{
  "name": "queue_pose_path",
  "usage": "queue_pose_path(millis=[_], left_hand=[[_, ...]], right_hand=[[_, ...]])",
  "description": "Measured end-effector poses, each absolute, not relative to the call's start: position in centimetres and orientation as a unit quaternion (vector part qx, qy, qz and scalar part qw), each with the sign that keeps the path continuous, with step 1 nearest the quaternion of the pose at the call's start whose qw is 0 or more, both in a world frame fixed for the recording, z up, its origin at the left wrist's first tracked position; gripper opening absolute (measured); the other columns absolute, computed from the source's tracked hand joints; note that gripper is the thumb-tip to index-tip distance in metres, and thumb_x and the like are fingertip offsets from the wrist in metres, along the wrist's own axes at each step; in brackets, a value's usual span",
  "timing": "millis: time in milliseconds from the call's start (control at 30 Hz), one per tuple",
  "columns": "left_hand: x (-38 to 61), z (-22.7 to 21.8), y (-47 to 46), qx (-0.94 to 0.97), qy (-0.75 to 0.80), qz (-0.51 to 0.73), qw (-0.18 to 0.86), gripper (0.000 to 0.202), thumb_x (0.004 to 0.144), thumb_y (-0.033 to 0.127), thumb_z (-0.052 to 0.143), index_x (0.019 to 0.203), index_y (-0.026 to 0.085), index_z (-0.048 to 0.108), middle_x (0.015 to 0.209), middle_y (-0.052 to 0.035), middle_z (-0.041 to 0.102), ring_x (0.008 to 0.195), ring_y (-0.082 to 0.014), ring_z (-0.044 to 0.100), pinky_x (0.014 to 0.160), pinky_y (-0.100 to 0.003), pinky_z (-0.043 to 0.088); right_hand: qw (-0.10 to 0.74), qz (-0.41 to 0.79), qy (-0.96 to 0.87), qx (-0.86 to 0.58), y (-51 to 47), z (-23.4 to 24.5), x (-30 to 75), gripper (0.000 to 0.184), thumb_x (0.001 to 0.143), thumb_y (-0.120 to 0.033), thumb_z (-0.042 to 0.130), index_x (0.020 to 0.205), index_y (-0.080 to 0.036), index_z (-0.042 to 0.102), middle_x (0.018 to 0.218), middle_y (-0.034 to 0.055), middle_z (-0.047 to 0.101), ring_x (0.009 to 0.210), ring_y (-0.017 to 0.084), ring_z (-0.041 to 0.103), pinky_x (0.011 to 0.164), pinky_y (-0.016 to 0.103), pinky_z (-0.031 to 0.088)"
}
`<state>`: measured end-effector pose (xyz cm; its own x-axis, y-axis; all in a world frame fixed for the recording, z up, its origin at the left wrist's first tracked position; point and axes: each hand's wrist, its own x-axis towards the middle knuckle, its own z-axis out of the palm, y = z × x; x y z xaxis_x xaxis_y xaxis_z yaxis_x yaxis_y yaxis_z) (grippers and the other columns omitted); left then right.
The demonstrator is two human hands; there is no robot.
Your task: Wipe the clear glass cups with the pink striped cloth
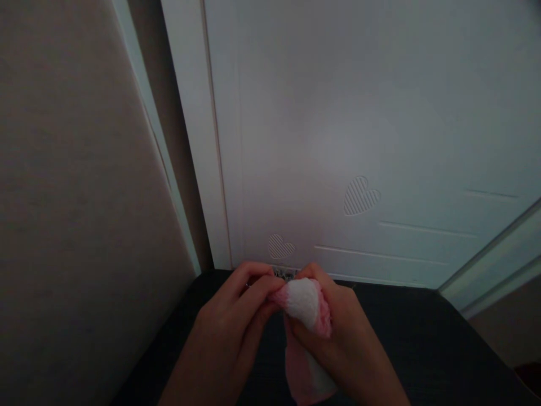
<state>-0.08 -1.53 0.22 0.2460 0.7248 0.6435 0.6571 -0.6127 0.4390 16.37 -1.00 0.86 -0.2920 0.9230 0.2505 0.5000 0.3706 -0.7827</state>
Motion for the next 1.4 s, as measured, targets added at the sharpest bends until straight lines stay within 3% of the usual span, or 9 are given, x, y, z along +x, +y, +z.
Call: queue_pose_path(millis=[300,600,767,833,1067,1233,1400], left_hand=[[0.4,-0.3,-2.1,0.754,0.47,0.458,0.039,0.017,0.087,0.011,0.055,0.088,0.027,0.062,0.097,0.0017,0.062,0.084,-0.0152,0.063,0.073,-0.024,0.049],[-0.1,-0.1,-2.1,0.748,0.471,0.466,0.026,0.015,0.085,0.013,0.059,0.086,0.028,0.061,0.093,0.0043,0.062,0.081,-0.0133,0.062,0.07,-0.023,0.049],[-0.7,-0.5,-1.7,0.758,0.476,0.446,0.021,0.018,0.085,0.011,0.056,0.092,0.028,0.06,0.1,0.0016,0.063,0.089,-0.0167,0.064,0.078,-0.028,0.051],[-0.8,-0.5,-1.7,0.757,0.48,0.444,0.013,0.019,0.085,0.011,0.055,0.092,0.028,0.059,0.1,0.0013,0.063,0.089,-0.0167,0.064,0.077,-0.028,0.052],[-1.0,0.9,-2.1,0.759,0.473,0.446,0.034,0.018,0.084,0.012,0.058,0.09,0.029,0.06,0.093,0.0033,0.065,0.082,-0.0137,0.065,0.071,-0.023,0.052],[-1.4,1.2,-2.4,0.741,0.466,0.47,0.109,0.018,0.086,0.019,0.059,0.097,0.033,0.061,0.097,0.0034,0.067,0.087,-0.0148,0.067,0.06,-0.018,0.054],[-1.4,1.0,-2.7,0.756,0.451,0.466,0.095,0.031,0.083,0.013,0.058,0.104,0.035,0.061,0.111,0.0029,0.066,0.098,-0.0165,0.066,0.079,-0.023,0.056]], right_hand=[[0.372,0.312,-0.747,-0.454,-1.1,1.1,16.9,0.016,0.086,-0.026,0.063,0.077,-0.022,0.049,0.06,-0.0067,0.054,0.052,0.01,0.049,0.048,0.019,0.035],[0.383,0.335,-0.741,-0.438,-1.2,0.9,16.7,0.013,0.085,-0.016,0.061,0.092,-0.024,0.054,0.072,-0.0053,0.06,0.06,0.01,0.055,0.054,0.019,0.039],[0.364,0.336,-0.748,-0.443,-1.0,0.5,16.5,0.033,0.07,-0.003,0.063,0.094,-0.025,0.056,0.075,-0.0045,0.062,0.06,0.012,0.055,0.053,0.02,0.041],[0.367,0.338,-0.743,-0.446,-1.0,0.5,16.3,0.032,0.068,-0.002,0.063,0.092,-0.024,0.056,0.077,-0.0031,0.062,0.06,0.012,0.056,0.052,0.02,0.042],[0.405,0.354,-0.711,-0.453,-1.4,1.2,15.3,0.01,0.078,-0.015,0.061,0.078,-0.022,0.053,0.064,-0.004,0.056,0.053,0.012,0.058,0.048,0.021,0.042],[0.457,0.396,-0.67,-0.431,-1.8,1.6,14.8,0.016,0.078,-0.022,0.064,0.069,-0.021,0.051,0.055,-0.0066,0.049,0.042,0.009,0.051,0.038,0.018,0.035],[0.468,0.408,-0.654,-0.433,-1.9,1.7,14.7,0.018,0.078,-0.025,0.063,0.067,-0.022,0.049,0.053,-0.0072,0.048,0.038,0.009,0.052,0.035,0.017,0.034]])
